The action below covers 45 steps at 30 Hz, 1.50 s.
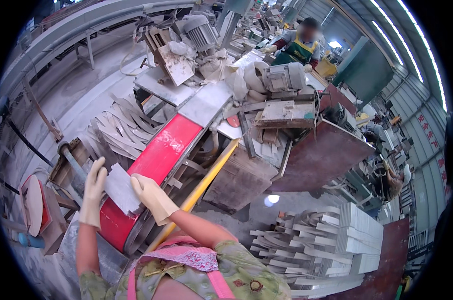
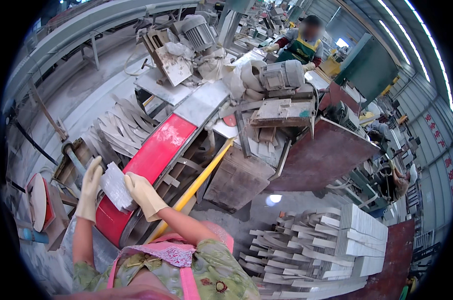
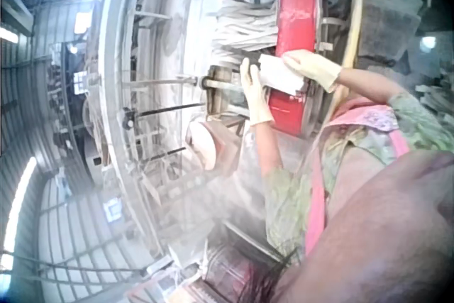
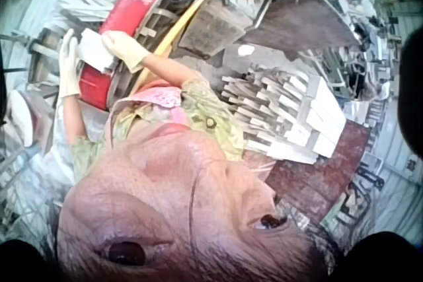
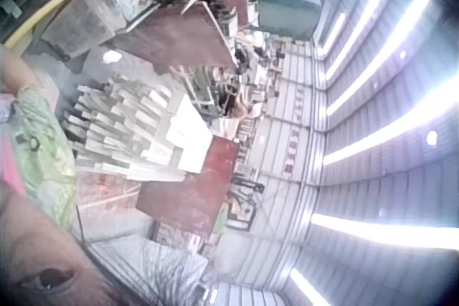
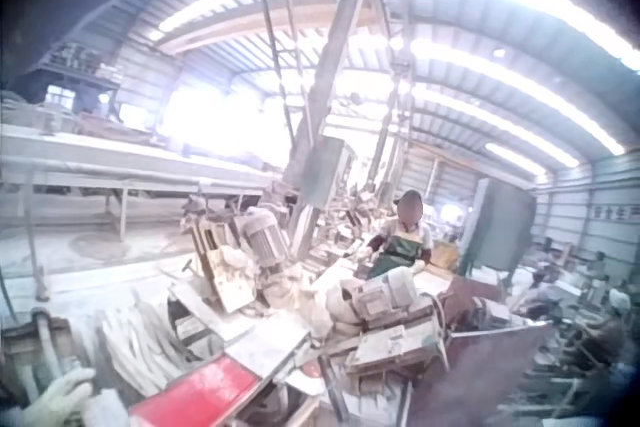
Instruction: The person repeatedly picks up rectangular white planks from a pile, places them on a red conveyor belt, and then stacks them onto a growing pile. The person wears gloves and an apron while performing this repetitive stacking task in a workshop.
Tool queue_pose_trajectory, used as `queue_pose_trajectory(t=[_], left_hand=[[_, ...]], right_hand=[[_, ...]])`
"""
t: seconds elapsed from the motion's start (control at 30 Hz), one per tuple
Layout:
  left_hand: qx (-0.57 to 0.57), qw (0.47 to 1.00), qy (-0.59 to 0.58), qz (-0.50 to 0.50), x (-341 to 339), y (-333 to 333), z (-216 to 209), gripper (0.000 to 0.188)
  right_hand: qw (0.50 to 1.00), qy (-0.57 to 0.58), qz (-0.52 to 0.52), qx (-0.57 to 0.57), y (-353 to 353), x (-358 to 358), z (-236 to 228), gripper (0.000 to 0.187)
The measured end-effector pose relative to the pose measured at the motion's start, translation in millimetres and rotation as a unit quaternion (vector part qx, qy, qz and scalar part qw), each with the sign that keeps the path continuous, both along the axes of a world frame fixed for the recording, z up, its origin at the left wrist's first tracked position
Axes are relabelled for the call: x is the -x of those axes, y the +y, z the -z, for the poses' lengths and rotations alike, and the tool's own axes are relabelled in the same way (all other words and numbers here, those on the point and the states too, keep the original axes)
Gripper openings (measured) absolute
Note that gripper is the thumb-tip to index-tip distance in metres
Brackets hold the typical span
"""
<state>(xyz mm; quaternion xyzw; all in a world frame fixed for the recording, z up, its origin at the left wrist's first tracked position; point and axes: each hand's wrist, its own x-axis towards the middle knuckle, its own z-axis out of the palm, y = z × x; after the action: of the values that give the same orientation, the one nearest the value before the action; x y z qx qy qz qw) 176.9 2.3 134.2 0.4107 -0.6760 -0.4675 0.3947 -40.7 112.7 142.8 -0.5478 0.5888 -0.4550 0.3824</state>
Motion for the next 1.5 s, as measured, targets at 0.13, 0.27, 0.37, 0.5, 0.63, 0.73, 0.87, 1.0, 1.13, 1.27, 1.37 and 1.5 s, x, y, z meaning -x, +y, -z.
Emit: queue_pose_trajectory(t=[0.13, 0.27, 0.37, 0.5, 0.63, 0.73, 0.87, 1.0, 1.13, 1.27, 1.37, 1.5], left_hand=[[-0.178, 0.973, 0.132, 0.065, -1, -9, -31, 0.051], [-0.228, 0.961, 0.106, 0.111, 11, -19, -36, 0.053], [-0.282, 0.937, 0.121, 0.169, 30, -9, -45, 0.051], [-0.324, 0.917, 0.116, 0.201, 27, -11, -56, 0.045], [-0.318, 0.926, 0.099, 0.177, 32, -10, -51, 0.041], [-0.293, 0.936, 0.105, 0.164, 22, -9, -45, 0.042], [-0.253, 0.951, 0.160, 0.078, 12, 10, -35, 0.038], [-0.039, 0.996, 0.081, 0.028, 1, 30, 3, 0.039], [-0.230, 0.953, 0.196, -0.022, -1, 47, 1, 0.053], [-0.192, 0.964, 0.126, 0.133, -34, 34, 12, 0.097], [-0.152, 0.962, -0.047, 0.221, -50, 23, -3, 0.146], [-0.040, 0.972, -0.120, 0.198, -44, 20, 16, 0.143]], right_hand=[[0.997, -0.049, 0.047, 0.027, 34, -12, -3, 0.060], [0.993, -0.026, 0.033, -0.112, 60, -25, -23, 0.101], [0.995, 0.016, 0.076, -0.059, 75, -38, -5, 0.121], [0.980, 0.120, 0.157, 0.022, 63, -72, 17, 0.131], [0.963, 0.137, 0.223, 0.065, 51, -82, 35, 0.126], [0.977, 0.109, 0.177, 0.036, 51, -77, 24, 0.123], [0.992, 0.113, 0.037, -0.039, 42, -30, 1, 0.122], [0.982, 0.138, -0.114, -0.064, 15, 19, -12, 0.124], [0.978, 0.121, -0.168, -0.028, 3, 36, -5, 0.127], [0.981, 0.116, -0.152, 0.030, 5, 32, 10, 0.126], [0.979, 0.126, -0.146, -0.059, 5, 24, -7, 0.127], [0.984, 0.116, -0.101, -0.085, 18, 16, -3, 0.133]])
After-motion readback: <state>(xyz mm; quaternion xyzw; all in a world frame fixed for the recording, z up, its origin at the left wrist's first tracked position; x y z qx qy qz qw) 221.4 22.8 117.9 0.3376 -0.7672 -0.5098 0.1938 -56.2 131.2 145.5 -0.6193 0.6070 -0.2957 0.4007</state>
